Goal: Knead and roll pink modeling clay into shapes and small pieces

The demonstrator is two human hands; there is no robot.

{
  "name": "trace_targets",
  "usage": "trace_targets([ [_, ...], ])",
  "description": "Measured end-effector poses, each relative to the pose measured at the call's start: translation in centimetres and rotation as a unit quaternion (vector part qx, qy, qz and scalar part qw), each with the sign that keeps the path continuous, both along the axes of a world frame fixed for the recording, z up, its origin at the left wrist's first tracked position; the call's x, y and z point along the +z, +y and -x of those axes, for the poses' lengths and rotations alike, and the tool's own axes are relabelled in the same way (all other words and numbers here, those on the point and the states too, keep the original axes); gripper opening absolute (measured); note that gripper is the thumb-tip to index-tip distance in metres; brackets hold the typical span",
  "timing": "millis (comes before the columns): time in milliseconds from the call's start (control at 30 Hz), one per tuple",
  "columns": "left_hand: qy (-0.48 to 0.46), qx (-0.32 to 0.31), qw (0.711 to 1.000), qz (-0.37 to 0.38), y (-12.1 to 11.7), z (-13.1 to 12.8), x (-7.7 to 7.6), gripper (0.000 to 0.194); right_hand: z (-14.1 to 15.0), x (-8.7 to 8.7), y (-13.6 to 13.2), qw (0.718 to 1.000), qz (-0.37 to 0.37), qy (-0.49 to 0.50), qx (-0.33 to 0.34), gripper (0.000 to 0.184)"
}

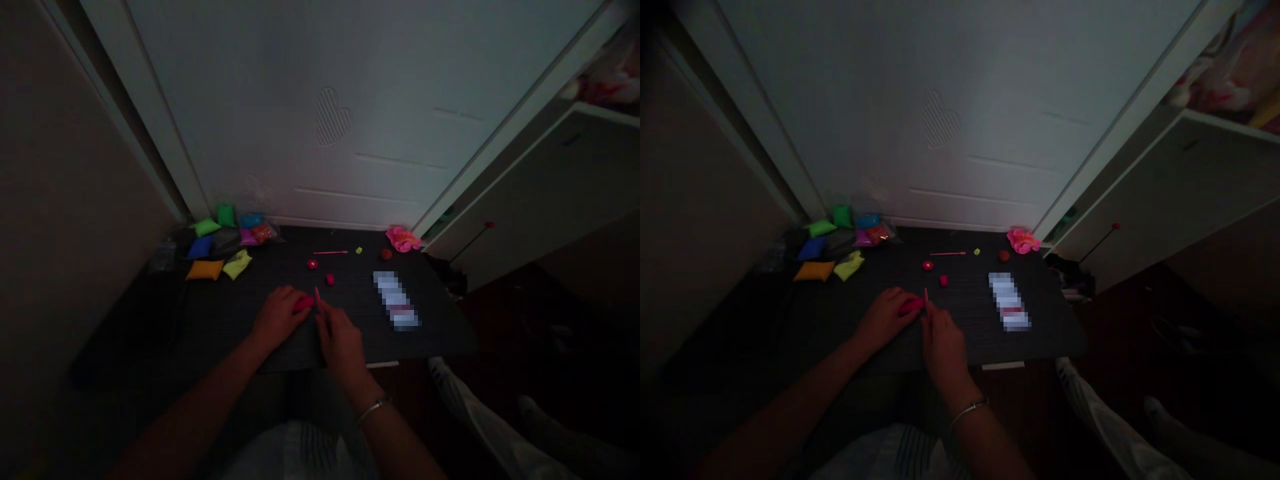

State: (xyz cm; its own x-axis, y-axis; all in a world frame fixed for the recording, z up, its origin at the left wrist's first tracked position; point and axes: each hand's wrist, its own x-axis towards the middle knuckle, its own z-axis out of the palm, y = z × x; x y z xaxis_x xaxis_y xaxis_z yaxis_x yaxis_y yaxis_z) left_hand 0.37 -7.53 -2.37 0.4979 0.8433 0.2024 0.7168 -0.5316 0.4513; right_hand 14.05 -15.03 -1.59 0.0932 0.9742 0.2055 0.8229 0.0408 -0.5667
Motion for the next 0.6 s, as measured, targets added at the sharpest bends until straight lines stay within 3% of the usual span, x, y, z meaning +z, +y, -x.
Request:
trace_targets([
  [367,-0.028,-0.007,1.000,0.000,-0.07,0.08,-0.20,0.018,0.58,0.02,-0.57,0.997,0.032,-0.069,0.020,0.029],
  [600,-0.024,0.000,1.000,0.003,-0.19,0.09,-0.22,0.015,0.67,0.04,-0.59,0.998,0.033,-0.055,0.027,0.028],
])
